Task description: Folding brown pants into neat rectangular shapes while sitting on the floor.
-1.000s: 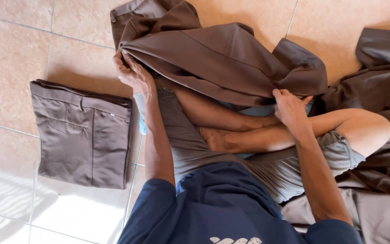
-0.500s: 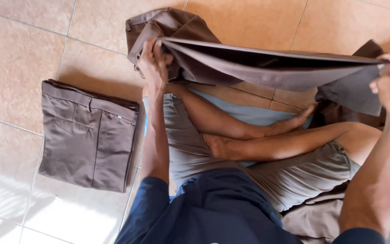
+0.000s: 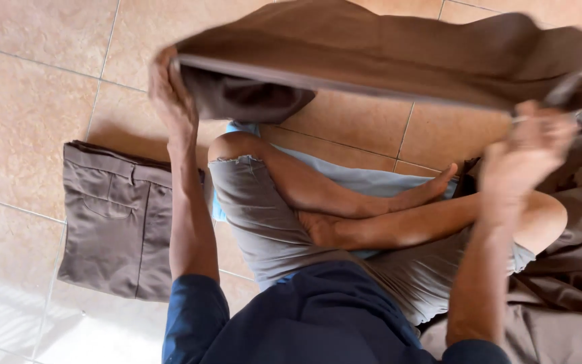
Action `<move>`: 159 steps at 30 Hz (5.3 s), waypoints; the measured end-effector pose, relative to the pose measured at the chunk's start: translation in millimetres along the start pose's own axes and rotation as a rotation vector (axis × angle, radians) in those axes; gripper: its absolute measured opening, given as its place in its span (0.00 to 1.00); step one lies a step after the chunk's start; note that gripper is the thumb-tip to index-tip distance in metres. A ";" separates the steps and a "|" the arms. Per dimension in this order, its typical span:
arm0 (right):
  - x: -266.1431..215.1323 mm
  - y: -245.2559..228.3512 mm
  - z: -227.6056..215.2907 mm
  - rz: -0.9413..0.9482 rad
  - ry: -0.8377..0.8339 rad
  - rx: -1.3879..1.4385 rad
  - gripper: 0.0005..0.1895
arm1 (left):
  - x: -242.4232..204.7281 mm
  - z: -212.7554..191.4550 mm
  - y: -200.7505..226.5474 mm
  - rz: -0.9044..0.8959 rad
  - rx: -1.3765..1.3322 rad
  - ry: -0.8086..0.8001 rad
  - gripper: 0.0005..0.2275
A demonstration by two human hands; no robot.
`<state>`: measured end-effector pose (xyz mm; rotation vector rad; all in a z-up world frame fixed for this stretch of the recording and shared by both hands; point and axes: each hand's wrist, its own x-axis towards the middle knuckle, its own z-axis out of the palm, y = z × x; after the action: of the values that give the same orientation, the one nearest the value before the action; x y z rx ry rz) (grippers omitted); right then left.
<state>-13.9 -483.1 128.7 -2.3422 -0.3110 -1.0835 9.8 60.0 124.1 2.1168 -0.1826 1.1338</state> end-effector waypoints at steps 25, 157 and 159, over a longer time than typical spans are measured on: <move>-115.5 92.6 139.8 0.806 -0.798 -0.446 0.19 | -199.1 175.4 -50.7 -0.336 0.441 -1.114 0.23; -58.8 -39.4 168.4 0.475 -0.419 0.420 0.09 | -220.2 245.9 -10.0 -1.167 -0.709 -0.406 0.20; -75.7 -34.0 176.3 0.520 -0.469 0.507 0.12 | -228.7 251.9 -20.3 -1.170 -0.661 -0.451 0.23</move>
<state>34.7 -355.5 -10.2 -2.0104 -0.1080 -0.1707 49.4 -134.6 -153.0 1.4099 0.3933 -0.1104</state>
